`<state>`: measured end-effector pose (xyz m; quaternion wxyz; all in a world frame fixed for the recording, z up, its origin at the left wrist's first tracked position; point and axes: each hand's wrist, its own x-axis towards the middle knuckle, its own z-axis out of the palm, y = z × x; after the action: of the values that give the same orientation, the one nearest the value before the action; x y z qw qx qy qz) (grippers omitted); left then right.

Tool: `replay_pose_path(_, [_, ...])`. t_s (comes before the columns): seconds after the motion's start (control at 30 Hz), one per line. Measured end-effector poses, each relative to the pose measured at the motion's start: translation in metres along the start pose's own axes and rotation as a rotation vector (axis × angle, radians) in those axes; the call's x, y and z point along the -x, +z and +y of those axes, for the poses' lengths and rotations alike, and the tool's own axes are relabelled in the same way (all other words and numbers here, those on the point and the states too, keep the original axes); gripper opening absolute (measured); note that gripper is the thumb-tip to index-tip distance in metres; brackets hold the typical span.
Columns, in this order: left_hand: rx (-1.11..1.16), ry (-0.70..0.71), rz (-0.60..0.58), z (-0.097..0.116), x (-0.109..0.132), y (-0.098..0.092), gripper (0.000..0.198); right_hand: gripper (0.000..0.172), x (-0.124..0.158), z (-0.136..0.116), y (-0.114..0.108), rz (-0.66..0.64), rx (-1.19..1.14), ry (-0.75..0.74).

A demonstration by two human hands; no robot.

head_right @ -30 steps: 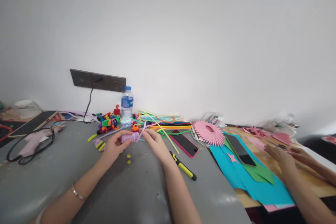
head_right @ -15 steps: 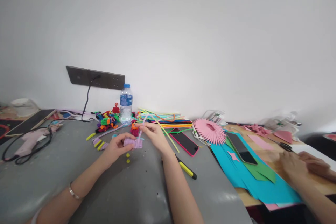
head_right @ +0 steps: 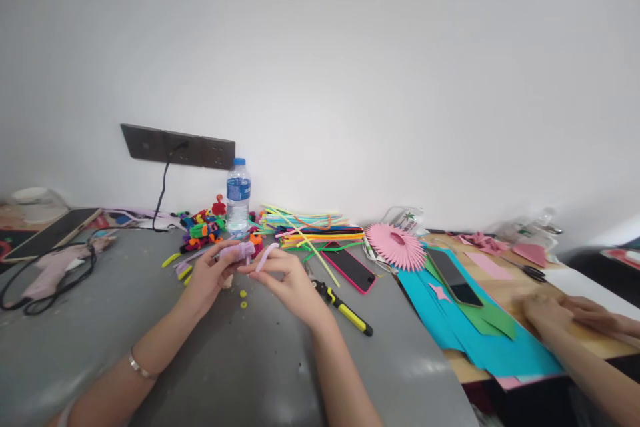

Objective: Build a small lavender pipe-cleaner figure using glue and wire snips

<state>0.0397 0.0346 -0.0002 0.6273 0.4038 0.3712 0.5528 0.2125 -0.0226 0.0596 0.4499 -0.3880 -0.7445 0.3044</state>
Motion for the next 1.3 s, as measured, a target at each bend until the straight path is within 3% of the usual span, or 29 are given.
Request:
replay_pose_path(0.3, [-0.13,0.066,-0.092,-0.006,0.003,-0.001,0.045,0.032,0.009,-0.007,0.003,-0.075,0.01,0.005])
replay_pose_path(0.47, [-0.353,0.126,-0.262,-0.004,0.004,-0.001,0.035,0.029,0.001,0.002,-0.012,0.098,-0.022,0.035])
replay_pose_path(0.7, [-0.323,0.039,-0.506,0.004,0.012,0.001,0.032,0.02,-0.012,0.03,-0.02,0.2,-0.257,0.145])
replay_pose_path(0.83, [-0.232,0.033,-0.507,0.005,0.013,0.0,0.034,0.022,-0.01,0.049,-0.01,0.274,-0.534,0.279])
replay_pose_path(0.97, [-0.158,-0.035,-0.537,0.003,0.015,0.001,0.038,0.028,-0.004,0.055,0.004,0.267,-0.767,0.4])
replay_pose_path(1.13, [0.021,-0.126,-0.539,0.004,0.018,0.005,0.039,0.033,0.002,0.054,0.019,0.285,-0.851,0.459])
replay_pose_path(1.3, [0.154,-0.223,-0.47,0.008,0.018,0.005,0.044,0.038,0.006,0.055,0.03,0.394,-0.862,0.446])
